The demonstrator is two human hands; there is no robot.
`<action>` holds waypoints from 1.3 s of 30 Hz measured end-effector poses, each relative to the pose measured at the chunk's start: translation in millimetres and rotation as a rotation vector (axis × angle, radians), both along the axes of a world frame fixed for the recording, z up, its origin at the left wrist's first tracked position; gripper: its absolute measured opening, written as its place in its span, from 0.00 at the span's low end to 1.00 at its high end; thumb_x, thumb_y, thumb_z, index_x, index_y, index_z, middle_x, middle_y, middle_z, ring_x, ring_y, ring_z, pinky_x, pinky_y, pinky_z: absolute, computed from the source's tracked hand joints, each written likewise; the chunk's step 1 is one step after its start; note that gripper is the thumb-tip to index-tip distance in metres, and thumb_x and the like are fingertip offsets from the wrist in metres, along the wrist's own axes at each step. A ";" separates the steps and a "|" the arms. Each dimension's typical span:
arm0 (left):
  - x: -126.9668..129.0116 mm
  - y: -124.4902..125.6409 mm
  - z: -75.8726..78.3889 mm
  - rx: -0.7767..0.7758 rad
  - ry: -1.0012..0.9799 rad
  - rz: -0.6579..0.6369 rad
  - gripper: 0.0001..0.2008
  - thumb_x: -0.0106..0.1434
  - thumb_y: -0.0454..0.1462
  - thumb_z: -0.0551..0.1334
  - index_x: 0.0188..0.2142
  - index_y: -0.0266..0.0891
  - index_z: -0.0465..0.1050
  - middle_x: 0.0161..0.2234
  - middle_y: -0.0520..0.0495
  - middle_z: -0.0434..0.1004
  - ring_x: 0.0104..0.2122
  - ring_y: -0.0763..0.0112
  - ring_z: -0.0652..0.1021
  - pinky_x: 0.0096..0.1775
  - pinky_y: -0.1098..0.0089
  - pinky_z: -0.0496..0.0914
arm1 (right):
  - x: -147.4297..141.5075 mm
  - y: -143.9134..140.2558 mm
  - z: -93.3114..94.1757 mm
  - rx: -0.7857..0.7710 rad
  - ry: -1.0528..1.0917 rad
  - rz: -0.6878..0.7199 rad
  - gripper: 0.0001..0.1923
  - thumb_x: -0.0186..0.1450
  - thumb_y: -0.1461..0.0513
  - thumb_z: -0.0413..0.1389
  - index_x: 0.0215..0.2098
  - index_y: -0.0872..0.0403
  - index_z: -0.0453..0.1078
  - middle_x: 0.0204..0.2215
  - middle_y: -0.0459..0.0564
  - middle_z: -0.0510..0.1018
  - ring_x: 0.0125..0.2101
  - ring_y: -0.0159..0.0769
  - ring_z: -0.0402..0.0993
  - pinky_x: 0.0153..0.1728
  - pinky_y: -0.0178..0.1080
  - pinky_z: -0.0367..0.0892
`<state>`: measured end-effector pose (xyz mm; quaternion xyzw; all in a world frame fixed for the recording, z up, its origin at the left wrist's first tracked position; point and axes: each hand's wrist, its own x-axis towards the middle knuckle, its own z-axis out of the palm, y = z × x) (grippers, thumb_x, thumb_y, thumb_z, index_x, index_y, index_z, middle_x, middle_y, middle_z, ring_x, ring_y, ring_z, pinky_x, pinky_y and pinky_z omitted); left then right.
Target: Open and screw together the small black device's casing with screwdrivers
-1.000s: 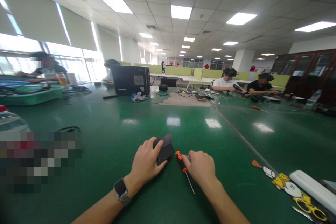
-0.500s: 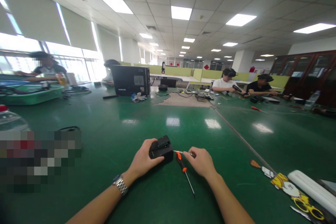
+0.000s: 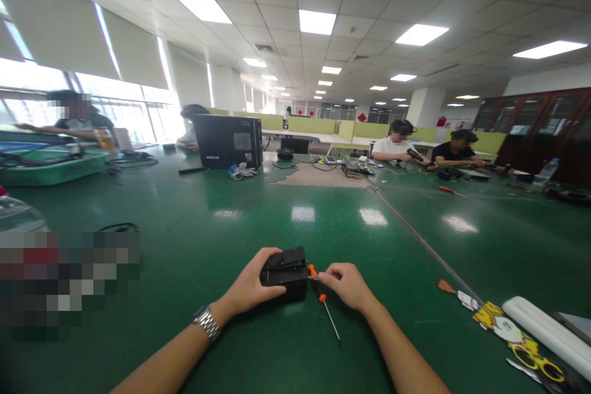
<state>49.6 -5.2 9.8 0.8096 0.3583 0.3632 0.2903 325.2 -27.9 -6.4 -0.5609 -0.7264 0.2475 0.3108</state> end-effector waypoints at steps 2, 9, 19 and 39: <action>-0.5 -0.3 1.3 0.013 0.031 -0.020 0.32 0.52 0.39 0.68 0.55 0.43 0.59 0.50 0.45 0.68 0.48 0.58 0.72 0.50 0.59 0.69 | -0.8 0.4 -0.4 -0.009 0.023 0.015 0.23 0.63 0.47 0.51 0.27 0.57 0.73 0.22 0.45 0.72 0.25 0.31 0.64 0.27 0.33 0.58; 1.9 -2.5 2.4 0.098 0.194 -0.001 0.43 0.50 0.45 0.70 0.62 0.43 0.54 0.57 0.41 0.60 0.51 0.53 0.70 0.52 0.56 0.68 | -9.6 -4.0 1.8 0.002 -0.028 0.034 0.22 0.64 0.48 0.50 0.27 0.56 0.72 0.22 0.44 0.73 0.25 0.31 0.65 0.28 0.32 0.58; 1.1 -0.1 -3.4 0.091 0.161 -0.030 0.43 0.51 0.44 0.70 0.63 0.44 0.54 0.58 0.40 0.60 0.54 0.53 0.69 0.55 0.56 0.65 | -23.8 -12.3 10.1 0.056 -0.272 0.001 0.18 0.68 0.50 0.44 0.32 0.52 0.66 0.29 0.45 0.74 0.31 0.33 0.68 0.33 0.33 0.58; -56.1 7.8 19.5 -0.052 -0.087 0.407 0.27 0.56 0.52 0.61 0.50 0.39 0.66 0.46 0.43 0.73 0.44 0.55 0.76 0.48 0.57 0.70 | 65.8 24.2 -14.7 0.053 -0.243 -0.546 0.19 0.65 0.49 0.47 0.33 0.52 0.72 0.28 0.48 0.77 0.30 0.37 0.72 0.28 0.35 0.60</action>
